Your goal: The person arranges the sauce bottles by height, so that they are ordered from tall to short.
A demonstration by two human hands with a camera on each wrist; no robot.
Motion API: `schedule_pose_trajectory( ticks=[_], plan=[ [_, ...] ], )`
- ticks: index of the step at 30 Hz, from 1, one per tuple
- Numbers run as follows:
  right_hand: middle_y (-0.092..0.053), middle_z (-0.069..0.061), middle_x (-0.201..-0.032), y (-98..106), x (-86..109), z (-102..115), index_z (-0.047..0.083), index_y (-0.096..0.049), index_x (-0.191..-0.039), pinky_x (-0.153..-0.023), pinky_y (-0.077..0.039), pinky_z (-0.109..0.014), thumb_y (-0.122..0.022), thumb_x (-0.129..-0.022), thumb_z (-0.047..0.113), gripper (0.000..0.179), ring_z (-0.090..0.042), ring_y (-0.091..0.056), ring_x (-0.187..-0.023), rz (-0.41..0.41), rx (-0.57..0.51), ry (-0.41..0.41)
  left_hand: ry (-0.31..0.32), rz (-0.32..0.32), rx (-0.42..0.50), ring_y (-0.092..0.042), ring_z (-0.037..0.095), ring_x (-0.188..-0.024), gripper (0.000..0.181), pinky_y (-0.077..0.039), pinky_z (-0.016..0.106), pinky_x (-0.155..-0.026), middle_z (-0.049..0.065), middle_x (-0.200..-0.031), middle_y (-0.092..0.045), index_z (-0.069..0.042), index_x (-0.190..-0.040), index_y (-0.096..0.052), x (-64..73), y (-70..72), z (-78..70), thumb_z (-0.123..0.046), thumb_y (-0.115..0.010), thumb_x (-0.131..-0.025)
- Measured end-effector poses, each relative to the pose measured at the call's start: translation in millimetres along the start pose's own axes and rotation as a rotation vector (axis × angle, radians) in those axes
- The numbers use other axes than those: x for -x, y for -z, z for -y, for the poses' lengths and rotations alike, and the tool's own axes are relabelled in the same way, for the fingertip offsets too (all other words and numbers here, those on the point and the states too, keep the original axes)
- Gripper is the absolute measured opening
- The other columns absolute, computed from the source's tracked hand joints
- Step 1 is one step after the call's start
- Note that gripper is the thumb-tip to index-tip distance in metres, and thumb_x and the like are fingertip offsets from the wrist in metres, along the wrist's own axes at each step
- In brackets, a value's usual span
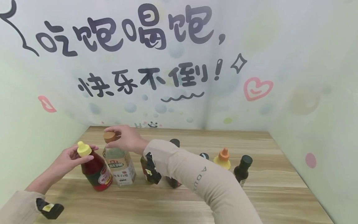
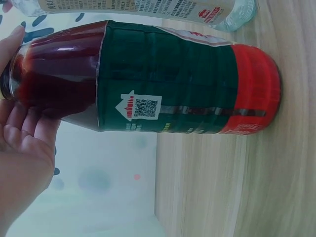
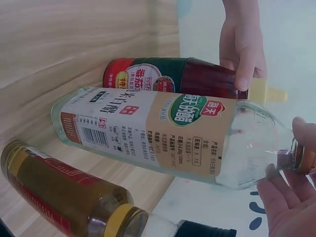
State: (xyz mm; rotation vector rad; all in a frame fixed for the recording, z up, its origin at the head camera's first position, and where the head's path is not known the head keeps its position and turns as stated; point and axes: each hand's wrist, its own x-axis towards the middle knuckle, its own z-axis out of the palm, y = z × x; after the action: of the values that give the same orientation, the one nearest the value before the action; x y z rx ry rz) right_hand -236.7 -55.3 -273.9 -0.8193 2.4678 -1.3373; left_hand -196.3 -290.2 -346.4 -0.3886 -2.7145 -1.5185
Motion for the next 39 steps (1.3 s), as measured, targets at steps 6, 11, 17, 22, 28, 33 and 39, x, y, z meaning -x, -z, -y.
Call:
schedule_pose_trajectory(
  ticks=[6,11,17,22,28,33,39],
  plan=[
    [-0.063,0.003,-0.097,0.5,-1.0,1.6,0.017,-0.058,-0.112,-0.073,-0.045,-0.021,-0.074,-0.072,0.016,0.043,-0.006,-0.057,-0.084,0.002,-0.015,-0.025,0.006,-0.004,0.0,-0.051,-0.001,-0.097,0.043,-0.044,0.019,-0.077,0.016,-0.119,-0.053,-0.004,-0.123,-0.048,0.3,-0.4,-0.3,-0.026,-0.057,-0.087],
    [-0.064,0.005,-0.089,2.1,-3.1,2.9,0.013,-0.06,-0.109,-0.069,-0.045,-0.019,-0.073,-0.072,0.011,0.039,-0.004,-0.057,-0.077,0.025,-0.047,-0.012,0.007,-0.005,0.01,-0.051,-0.001,-0.097,0.043,-0.044,0.019,-0.077,0.012,-0.118,-0.055,-0.004,-0.123,-0.048,0.0,-1.2,0.3,-0.026,-0.057,-0.087],
    [-0.063,0.005,-0.086,2.3,-4.1,4.0,0.012,-0.061,-0.106,-0.067,-0.045,-0.019,-0.073,-0.072,0.009,0.036,-0.005,-0.057,-0.076,0.041,-0.04,-0.008,-0.036,-0.014,0.037,-0.052,-0.001,-0.096,0.04,-0.044,0.018,-0.077,-0.006,-0.109,-0.059,0.0,-0.12,-0.049,1.2,-2.1,1.8,-0.022,-0.057,-0.087],
    [-0.062,0.005,-0.085,2.4,-5.5,4.9,0.011,-0.061,-0.105,-0.066,-0.045,-0.019,-0.072,-0.073,0.008,0.035,-0.006,-0.056,-0.075,0.041,-0.04,0.001,-0.047,-0.032,0.045,-0.052,-0.001,-0.095,0.04,-0.044,0.018,-0.076,-0.01,-0.107,-0.059,0.001,-0.119,-0.049,2.8,-2.7,2.8,-0.021,-0.057,-0.087],
    [-0.061,0.004,-0.085,1.0,-7.8,6.3,0.01,-0.061,-0.106,-0.066,-0.045,-0.018,-0.072,-0.073,0.008,0.034,-0.006,-0.056,-0.075,0.018,-0.026,-0.007,-0.039,-0.046,0.045,-0.052,-0.001,-0.095,0.04,-0.045,0.018,-0.076,-0.009,-0.109,-0.058,-0.001,-0.119,-0.05,3.1,-4.3,4.6,-0.023,-0.058,-0.087],
    [-0.062,0.004,-0.087,0.8,-11.0,7.7,0.012,-0.061,-0.106,-0.066,-0.045,-0.019,-0.072,-0.073,0.009,0.035,-0.006,-0.056,-0.076,-0.005,0.001,-0.025,-0.046,-0.042,0.072,-0.052,-0.001,-0.096,0.04,-0.045,0.018,-0.076,-0.012,-0.107,-0.058,0.0,-0.12,-0.049,3.9,-5.3,6.7,-0.021,-0.058,-0.087],
    [-0.063,0.003,-0.091,7.0,-16.5,11.2,0.013,-0.061,-0.109,-0.067,-0.045,-0.019,-0.072,-0.073,0.011,0.038,-0.007,-0.056,-0.077,-0.047,0.01,-0.028,-0.066,-0.055,0.081,-0.052,-0.001,-0.095,0.039,-0.044,0.017,-0.077,-0.012,-0.106,-0.059,0.001,-0.119,-0.05,2.6,-5.0,7.0,-0.02,-0.058,-0.087]
  ],
)
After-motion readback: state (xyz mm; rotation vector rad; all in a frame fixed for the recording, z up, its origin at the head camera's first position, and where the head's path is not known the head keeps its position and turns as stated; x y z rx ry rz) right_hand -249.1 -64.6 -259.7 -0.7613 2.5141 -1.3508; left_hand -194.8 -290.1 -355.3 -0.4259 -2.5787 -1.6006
